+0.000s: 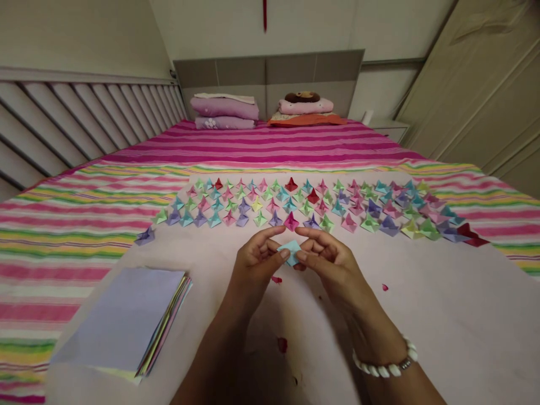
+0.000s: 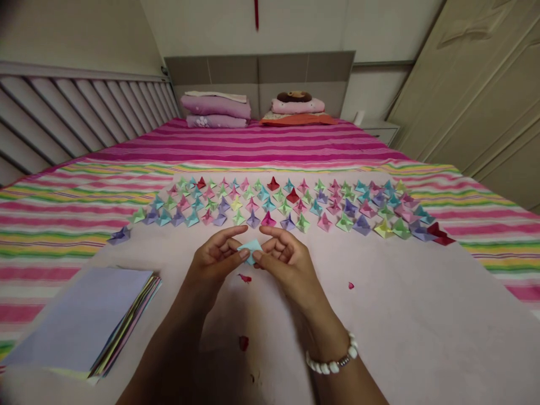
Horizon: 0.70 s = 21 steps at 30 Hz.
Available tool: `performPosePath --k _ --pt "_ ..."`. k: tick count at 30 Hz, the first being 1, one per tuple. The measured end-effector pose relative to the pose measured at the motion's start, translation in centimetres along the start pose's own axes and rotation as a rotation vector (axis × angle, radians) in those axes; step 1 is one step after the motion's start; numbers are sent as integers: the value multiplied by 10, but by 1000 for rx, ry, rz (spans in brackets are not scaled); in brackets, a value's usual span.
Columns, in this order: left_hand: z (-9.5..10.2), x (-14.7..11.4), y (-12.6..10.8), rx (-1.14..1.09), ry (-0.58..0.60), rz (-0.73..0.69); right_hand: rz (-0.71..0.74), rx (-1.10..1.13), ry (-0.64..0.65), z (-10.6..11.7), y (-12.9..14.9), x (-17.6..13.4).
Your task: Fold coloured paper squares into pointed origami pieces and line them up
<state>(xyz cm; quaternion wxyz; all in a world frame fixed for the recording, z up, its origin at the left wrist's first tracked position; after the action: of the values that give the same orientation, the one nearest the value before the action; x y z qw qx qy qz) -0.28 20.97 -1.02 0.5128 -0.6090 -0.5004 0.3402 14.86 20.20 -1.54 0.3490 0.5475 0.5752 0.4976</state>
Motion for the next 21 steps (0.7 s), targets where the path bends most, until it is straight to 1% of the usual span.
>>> performPosePath --k 3,5,7,10,12,17,19,21 --pt "0 0 1 2 14 11 -15 17 3 2 -1 1" --pt "-1 1 2 -15 -6 15 -6 -2 -17 3 -1 1" --pt "-3 1 4 -54 -30 42 25 -4 -55 3 -2 1" --pt "-6 2 7 -114 -17 110 77 23 -127 2 -3 1" --pt "-6 2 8 -145 -14 134 82 41 -145 1 -3 1" --pt "-4 1 6 -230 -48 163 25 70 -60 0 -1 0" --pt "-2 1 4 -291 -54 199 9 119 -32 1 1 1" --pt "-1 1 2 -362 -24 260 9 177 -17 2 1 1"
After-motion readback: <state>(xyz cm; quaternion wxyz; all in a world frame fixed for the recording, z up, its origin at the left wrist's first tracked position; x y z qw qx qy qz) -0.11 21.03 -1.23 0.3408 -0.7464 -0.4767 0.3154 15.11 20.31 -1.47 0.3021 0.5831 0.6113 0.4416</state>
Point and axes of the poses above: each hand's wrist, its own x-axis towards the middle knuckle, its own z-axis out of the back of the hand, y = z × x, the point moved 1 cm from there along x, towards the middle knuckle, and after that the axes turned 7 degrees about y, right-handed, at the moved point
